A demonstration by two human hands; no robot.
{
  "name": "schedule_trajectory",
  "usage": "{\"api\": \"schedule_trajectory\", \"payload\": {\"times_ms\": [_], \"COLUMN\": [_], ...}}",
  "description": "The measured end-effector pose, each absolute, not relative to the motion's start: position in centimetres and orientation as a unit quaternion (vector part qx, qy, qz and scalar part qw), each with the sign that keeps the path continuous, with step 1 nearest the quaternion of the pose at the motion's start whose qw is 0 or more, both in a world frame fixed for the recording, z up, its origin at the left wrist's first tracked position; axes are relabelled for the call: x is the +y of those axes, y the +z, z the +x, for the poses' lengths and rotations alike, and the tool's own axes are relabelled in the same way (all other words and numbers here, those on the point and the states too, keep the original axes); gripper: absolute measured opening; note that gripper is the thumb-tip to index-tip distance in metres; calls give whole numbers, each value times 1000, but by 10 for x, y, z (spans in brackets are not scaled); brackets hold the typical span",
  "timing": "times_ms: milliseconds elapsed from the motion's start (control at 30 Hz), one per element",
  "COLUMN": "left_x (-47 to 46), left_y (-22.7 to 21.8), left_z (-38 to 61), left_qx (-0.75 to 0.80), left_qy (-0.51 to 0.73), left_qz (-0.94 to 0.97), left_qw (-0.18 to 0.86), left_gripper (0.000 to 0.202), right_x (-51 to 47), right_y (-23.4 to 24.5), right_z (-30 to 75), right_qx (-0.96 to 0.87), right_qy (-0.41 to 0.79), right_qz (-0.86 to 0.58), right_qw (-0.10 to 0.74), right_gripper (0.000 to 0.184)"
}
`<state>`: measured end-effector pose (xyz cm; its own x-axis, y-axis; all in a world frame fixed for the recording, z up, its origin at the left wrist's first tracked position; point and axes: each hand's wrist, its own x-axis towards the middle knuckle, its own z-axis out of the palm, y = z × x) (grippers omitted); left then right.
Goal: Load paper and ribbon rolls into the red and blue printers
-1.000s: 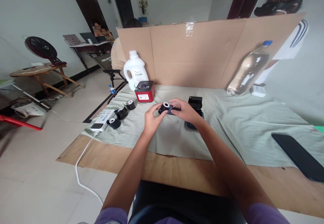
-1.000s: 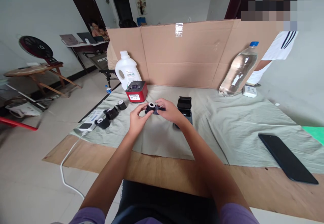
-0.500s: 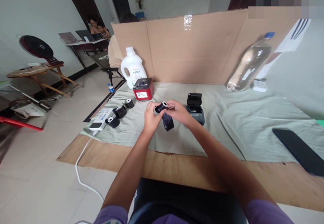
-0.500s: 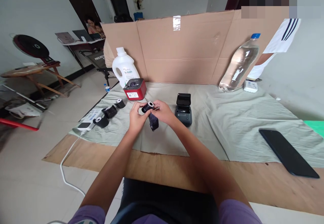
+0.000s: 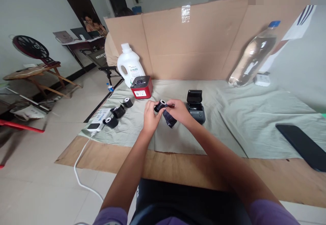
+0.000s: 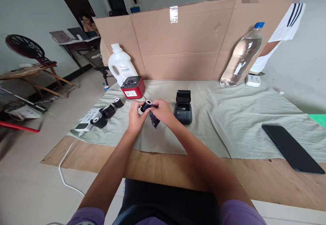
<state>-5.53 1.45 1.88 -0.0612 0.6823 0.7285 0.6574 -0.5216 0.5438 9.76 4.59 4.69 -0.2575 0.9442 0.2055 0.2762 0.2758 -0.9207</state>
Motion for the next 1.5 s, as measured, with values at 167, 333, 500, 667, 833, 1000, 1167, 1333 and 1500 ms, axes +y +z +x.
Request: {"api": "schedule_trajectory", "payload": {"times_ms": [167, 333, 500, 667, 833, 1000, 1167, 1333, 1500], "left_x": [11, 10, 12, 13, 13, 15, 15, 16, 21], "left_y": [21, 23, 25, 23, 21, 22, 19, 16, 9], "left_z": [-53, -54, -58, -61, -60, -61, -58, -50, -49], "left_qx": [451, 448, 476, 484, 532, 468, 497, 505, 500], "left_qy": [522, 515, 506, 484, 464, 439, 442, 453, 457], "left_qz": [724, 731, 720, 724, 708, 763, 742, 734, 733], "left_qw": [18, 10, 9, 83, 0, 79, 84, 13, 68], "left_gripper": [17, 18, 35, 31, 17, 21, 18, 21, 37], "right_x": [47, 48, 47, 46, 50, 58, 56, 53, 56], "right_y": [49, 48, 50, 47, 29, 20, 27, 27, 19], "right_z": [102, 103, 103, 101, 91, 95, 98, 95, 97], "right_qx": [-655, -655, -691, -699, -680, -683, -689, -639, -618], "right_qy": [426, 424, 398, 412, 440, 419, 419, 448, 481], "right_qz": [-433, -424, -402, -388, -389, -405, -404, -434, -430], "right_qw": [449, 460, 450, 437, 438, 440, 431, 450, 449], "right_gripper": [11, 12, 20, 32, 11, 26, 34, 31, 36]}}
